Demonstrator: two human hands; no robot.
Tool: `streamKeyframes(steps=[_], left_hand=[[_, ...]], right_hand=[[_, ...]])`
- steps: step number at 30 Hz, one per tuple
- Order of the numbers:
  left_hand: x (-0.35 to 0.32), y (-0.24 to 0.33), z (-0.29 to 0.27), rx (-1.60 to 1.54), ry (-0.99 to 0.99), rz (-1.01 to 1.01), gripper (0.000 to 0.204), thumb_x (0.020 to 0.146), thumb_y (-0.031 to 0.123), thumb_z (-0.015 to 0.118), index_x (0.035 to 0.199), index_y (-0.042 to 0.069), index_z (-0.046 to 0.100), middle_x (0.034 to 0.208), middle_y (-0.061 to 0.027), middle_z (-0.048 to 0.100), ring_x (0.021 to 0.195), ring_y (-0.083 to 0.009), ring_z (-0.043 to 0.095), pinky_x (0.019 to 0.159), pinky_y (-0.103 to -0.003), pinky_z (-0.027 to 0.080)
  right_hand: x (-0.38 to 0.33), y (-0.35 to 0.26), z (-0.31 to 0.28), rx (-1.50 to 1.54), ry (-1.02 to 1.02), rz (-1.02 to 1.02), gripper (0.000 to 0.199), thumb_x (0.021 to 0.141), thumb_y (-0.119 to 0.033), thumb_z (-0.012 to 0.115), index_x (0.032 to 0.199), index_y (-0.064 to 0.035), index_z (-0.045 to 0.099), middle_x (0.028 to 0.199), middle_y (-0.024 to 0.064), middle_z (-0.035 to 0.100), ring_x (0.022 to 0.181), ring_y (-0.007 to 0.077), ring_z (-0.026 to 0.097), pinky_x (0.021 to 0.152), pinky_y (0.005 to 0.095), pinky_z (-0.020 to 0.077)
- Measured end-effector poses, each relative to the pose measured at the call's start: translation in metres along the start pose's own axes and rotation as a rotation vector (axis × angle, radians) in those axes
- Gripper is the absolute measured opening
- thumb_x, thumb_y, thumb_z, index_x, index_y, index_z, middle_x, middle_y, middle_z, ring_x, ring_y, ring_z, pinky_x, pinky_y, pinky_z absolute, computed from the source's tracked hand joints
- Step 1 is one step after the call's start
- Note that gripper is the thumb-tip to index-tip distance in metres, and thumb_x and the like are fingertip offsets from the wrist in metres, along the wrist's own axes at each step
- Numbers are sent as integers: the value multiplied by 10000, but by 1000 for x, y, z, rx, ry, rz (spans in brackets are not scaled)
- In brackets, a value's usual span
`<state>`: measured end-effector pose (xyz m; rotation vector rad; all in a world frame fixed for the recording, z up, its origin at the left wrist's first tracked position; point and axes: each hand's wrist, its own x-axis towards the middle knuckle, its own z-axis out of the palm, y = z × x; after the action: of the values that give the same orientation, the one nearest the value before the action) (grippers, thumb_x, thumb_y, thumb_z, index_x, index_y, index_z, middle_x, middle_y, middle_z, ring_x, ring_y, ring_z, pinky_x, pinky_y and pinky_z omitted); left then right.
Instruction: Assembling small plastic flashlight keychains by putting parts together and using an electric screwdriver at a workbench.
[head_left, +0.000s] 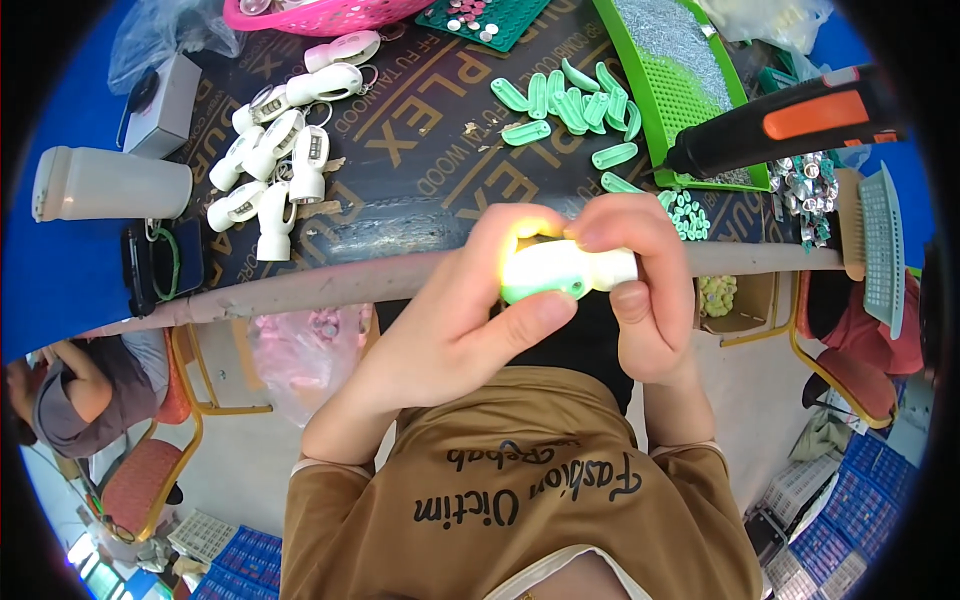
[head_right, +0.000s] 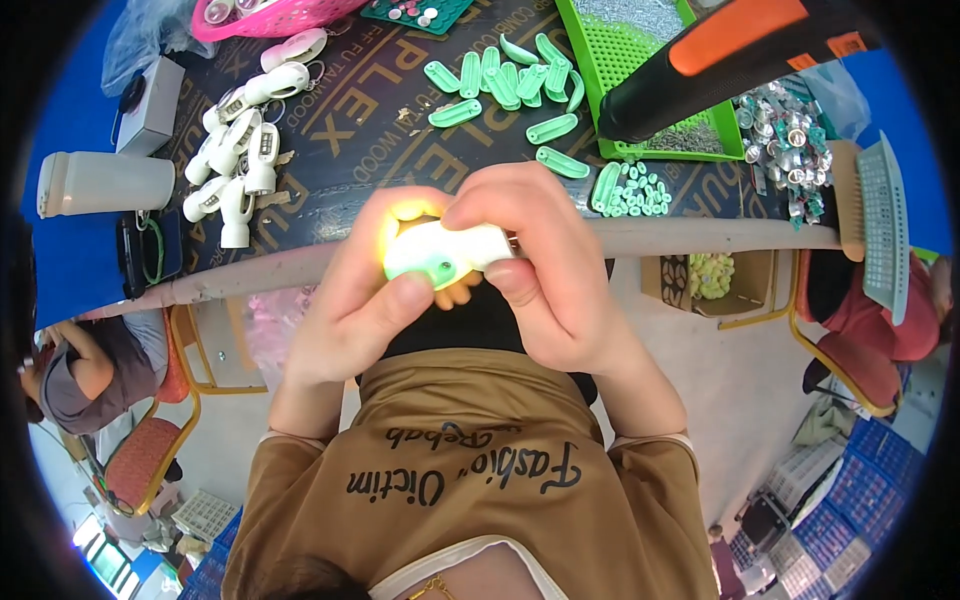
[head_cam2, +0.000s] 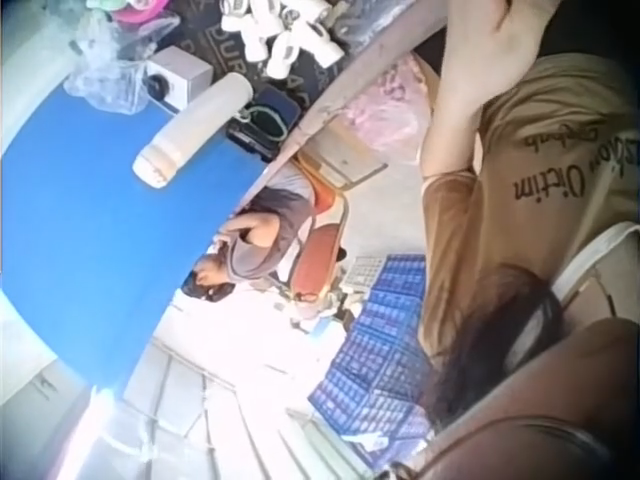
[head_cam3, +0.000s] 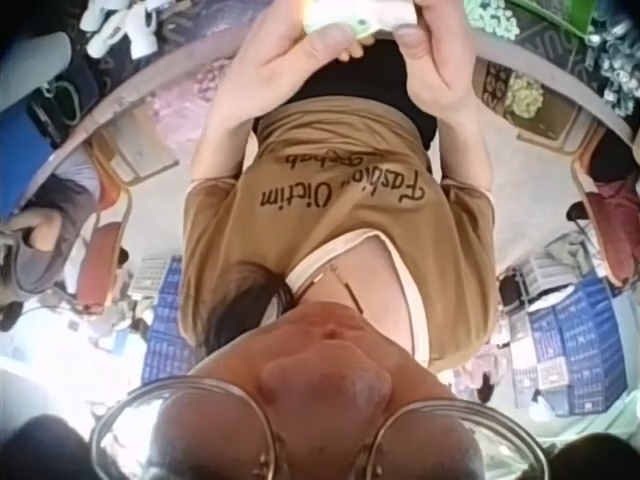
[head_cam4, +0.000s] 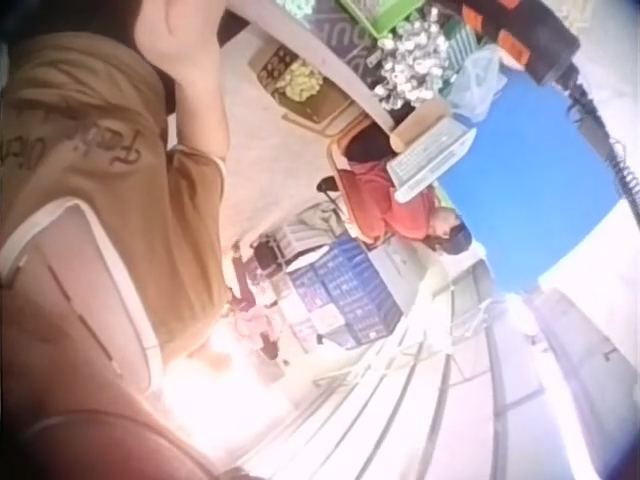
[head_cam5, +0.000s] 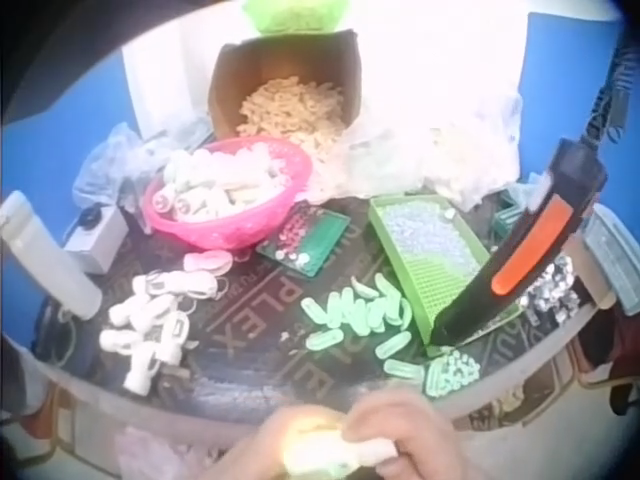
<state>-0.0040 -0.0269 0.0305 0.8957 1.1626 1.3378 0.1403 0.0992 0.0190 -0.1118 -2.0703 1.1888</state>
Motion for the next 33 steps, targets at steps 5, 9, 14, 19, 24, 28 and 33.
streamKeyframes(steps=[5, 9, 14, 19, 24, 28, 33], left_hand=[[-2, 2, 6, 299, 21, 134, 369, 944, 253, 601, 1162, 17, 420, 942, -137, 594, 845, -247, 603, 725, -349, 457], [0, 0, 10, 359, 32, 81, 331, 944, 207, 586, 1145, 18, 404, 882, -116, 571, 791, -199, 576, 692, -337, 447], [7, -17, 7, 35, 6, 50, 317, 934, 143, 568, 1169, 27, 389, 914, -66, 525, 829, -123, 512, 728, -286, 425], [6, -15, 7, -260, -21, -118, 350, 908, 109, 581, 1195, 35, 396, 966, -54, 511, 853, -102, 485, 751, -252, 406], [2, -24, 7, 73, 36, 73, 348, 893, 116, 588, 1181, 46, 406, 961, -45, 509, 854, -97, 478, 751, -247, 404], [1, -24, 2, 44, -24, 57, 358, 899, 133, 603, 1185, 51, 405, 986, -45, 507, 873, -104, 480, 772, -244, 408], [-1, -17, 6, -152, 68, 34, 412, 869, 126, 681, 1193, 44, 440, 1055, -63, 520, 930, -123, 515, 793, -273, 431]], right_hand=[[-3, 1, 8, -8, 65, -13, 272, 979, -240, 450, 1047, -2, 562, 981, 148, 580, 837, 262, 555, 733, 335, 449], [-6, 7, 9, 52, 74, -23, 243, 970, -192, 433, 1017, 0, 574, 968, 159, 579, 820, 258, 558, 708, 321, 446], [-4, 11, 4, 41, 5, -18, 268, 973, -215, 442, 1020, 4, 589, 985, 161, 577, 837, 262, 557, 717, 320, 445], [-5, 13, 3, 98, 13, 94, 379, 977, -328, 483, 1146, 0, 570, 1095, 129, 554, 923, 255, 546, 799, 329, 440], [-15, 10, 10, 359, 11, 186, 390, 959, -261, 545, 1242, 0, 478, 1131, 125, 545, 981, 203, 554, 851, 319, 449], [-15, 5, 10, 472, 37, 234, 486, 952, -323, 572, 1253, 14, 395, 1171, 198, 529, 1002, 204, 559, 856, 323, 469], [-8, 3, 9, 536, 87, 163, 445, 919, -152, 607, 1288, 5, 414, 1164, 124, 546, 1037, 177, 552, 869, 295, 458]])
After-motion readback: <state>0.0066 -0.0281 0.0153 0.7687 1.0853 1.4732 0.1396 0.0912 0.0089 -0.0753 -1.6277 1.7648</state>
